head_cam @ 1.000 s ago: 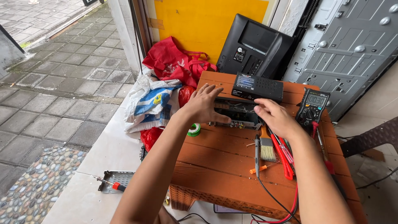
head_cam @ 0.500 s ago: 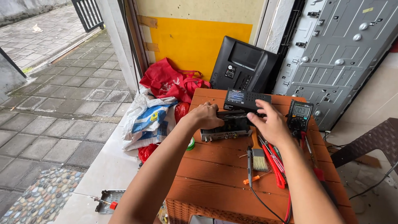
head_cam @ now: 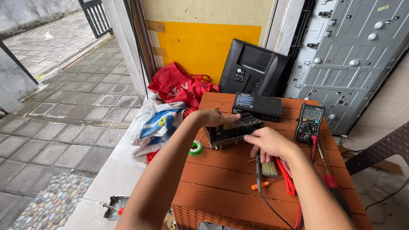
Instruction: Assembling the metal casing of an electronic device after inspecting the internal circuit board
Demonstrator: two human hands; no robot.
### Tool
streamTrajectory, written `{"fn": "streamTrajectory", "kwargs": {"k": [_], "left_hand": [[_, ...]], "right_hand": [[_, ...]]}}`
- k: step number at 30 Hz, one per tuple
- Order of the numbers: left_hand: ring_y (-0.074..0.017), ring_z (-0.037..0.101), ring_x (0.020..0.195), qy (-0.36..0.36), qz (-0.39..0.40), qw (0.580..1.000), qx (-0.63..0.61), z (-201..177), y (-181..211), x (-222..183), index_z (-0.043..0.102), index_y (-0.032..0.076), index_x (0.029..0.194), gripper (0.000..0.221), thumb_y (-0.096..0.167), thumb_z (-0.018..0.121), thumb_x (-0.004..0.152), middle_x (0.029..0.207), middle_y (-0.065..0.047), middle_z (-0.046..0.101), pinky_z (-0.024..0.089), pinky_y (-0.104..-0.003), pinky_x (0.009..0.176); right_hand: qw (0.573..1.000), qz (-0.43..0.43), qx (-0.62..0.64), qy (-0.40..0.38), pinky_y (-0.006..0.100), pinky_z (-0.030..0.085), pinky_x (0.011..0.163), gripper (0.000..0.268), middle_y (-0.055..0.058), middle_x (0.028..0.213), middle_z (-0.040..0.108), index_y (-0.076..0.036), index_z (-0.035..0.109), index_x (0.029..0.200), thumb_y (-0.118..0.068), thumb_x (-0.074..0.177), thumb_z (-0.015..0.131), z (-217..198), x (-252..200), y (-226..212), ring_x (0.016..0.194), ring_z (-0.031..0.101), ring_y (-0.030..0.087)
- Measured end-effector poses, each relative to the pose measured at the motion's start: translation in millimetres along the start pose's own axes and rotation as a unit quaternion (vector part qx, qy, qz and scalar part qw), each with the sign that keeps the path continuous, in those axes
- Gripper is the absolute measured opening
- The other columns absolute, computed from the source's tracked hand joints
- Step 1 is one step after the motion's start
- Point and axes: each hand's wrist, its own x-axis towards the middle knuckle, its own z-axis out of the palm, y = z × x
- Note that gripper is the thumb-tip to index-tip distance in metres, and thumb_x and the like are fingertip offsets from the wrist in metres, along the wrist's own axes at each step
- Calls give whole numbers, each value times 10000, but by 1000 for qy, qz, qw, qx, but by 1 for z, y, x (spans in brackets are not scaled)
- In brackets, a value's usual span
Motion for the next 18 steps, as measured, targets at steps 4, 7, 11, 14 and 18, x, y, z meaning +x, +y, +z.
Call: {"fn": "streamTrajectory", "kwargs": {"k": [4, 7, 11, 14, 18], "left_hand": [[-400, 460, 1420, 6, -12, 996, -86, 5, -31, 49, 493, 40, 1526, 1126, 899, 431, 800, 1512, -207, 516, 411, -525, 1117], [-263, 716, 889, 6, -26, 991, -131, 14, -41, 53, 627, 129, 1419, 898, 819, 489, 862, 1056, -141, 740, 581, -360, 762], [-235, 693, 821, 45, -3, 981, -188, 21, -38, 43, 650, -11, 1287, 815, 696, 588, 887, 1049, -189, 705, 599, -308, 667], [-249, 692, 869, 87, 34, 961, -260, 32, -45, 60, 578, -32, 1307, 739, 600, 623, 925, 1068, -192, 682, 589, -364, 710], [-460, 612, 1195, 69, 108, 871, -475, 45, -18, 27, 320, -103, 1492, 1065, 618, 767, 848, 1338, -369, 511, 540, -592, 916]], "right_hand": [[999, -11, 39, 6, 263, 520, 321, 524, 355, 925, 753, 157, 638, 1221, -297, 966, 578, -1, 0, 1, 434, 674, 270], [997, 0, 74, 16, 364, 594, 414, 571, 360, 1003, 742, 157, 619, 1223, -359, 983, 577, -2, 6, 4, 538, 720, 350], [988, 0, 148, 47, 560, 613, 617, 837, 404, 1093, 686, 163, 530, 1318, -603, 985, 479, 0, -4, -11, 790, 739, 498], [978, -14, 193, 72, 614, 599, 607, 831, 390, 1058, 672, 154, 528, 1318, -610, 996, 474, -1, 5, -5, 773, 720, 532], [966, -72, 223, 109, 554, 602, 466, 496, 300, 892, 707, 43, 614, 1219, -412, 1023, 623, -8, 59, 43, 621, 718, 432]]}}
